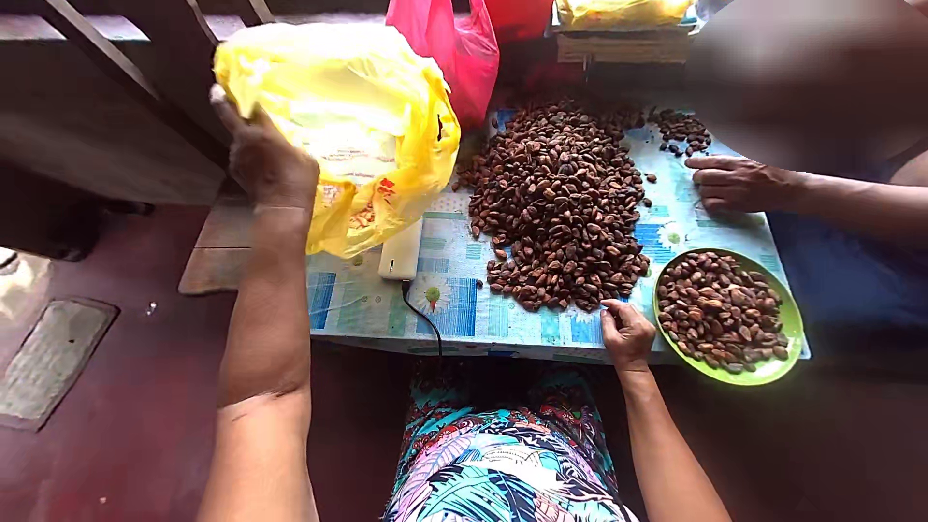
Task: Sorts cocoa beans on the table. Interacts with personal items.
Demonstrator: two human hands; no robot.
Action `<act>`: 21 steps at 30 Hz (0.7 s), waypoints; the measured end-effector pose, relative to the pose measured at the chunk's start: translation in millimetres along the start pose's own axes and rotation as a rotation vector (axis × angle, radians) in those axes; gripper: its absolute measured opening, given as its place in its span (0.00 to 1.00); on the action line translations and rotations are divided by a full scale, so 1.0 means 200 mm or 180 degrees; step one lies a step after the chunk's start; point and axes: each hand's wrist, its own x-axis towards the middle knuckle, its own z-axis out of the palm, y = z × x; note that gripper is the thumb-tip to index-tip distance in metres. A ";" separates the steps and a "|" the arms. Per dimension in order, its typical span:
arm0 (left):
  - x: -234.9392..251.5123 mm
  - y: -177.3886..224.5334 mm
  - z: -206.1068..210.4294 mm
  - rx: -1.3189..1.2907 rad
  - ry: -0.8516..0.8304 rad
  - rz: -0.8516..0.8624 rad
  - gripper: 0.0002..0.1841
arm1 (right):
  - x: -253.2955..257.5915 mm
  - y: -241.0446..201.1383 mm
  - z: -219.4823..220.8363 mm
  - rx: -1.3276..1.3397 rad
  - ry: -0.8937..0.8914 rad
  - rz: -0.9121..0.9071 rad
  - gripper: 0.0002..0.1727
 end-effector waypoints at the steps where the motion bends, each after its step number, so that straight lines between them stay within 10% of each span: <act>1: -0.02 0.01 0.05 0.0125 -0.0206 -0.0042 0.39 | 0.00 0.00 0.00 -0.0013 0.0010 -0.0002 0.14; 10: 0.06 -0.14 0.23 -0.0277 -0.0707 -0.0087 0.43 | -0.02 0.02 0.02 0.0023 0.0076 0.0019 0.13; 14: -0.04 -0.08 0.12 -0.0259 0.0241 0.1038 0.30 | -0.02 0.02 0.02 0.0006 0.0082 0.0057 0.13; 17: -0.16 0.10 0.14 -0.0319 -0.0061 0.1652 0.19 | -0.01 0.02 0.02 0.0023 0.0086 0.0047 0.13; 21: -0.03 0.14 0.31 -0.0010 -0.0465 0.1041 0.29 | -0.02 0.02 0.03 0.0024 0.0095 0.0046 0.13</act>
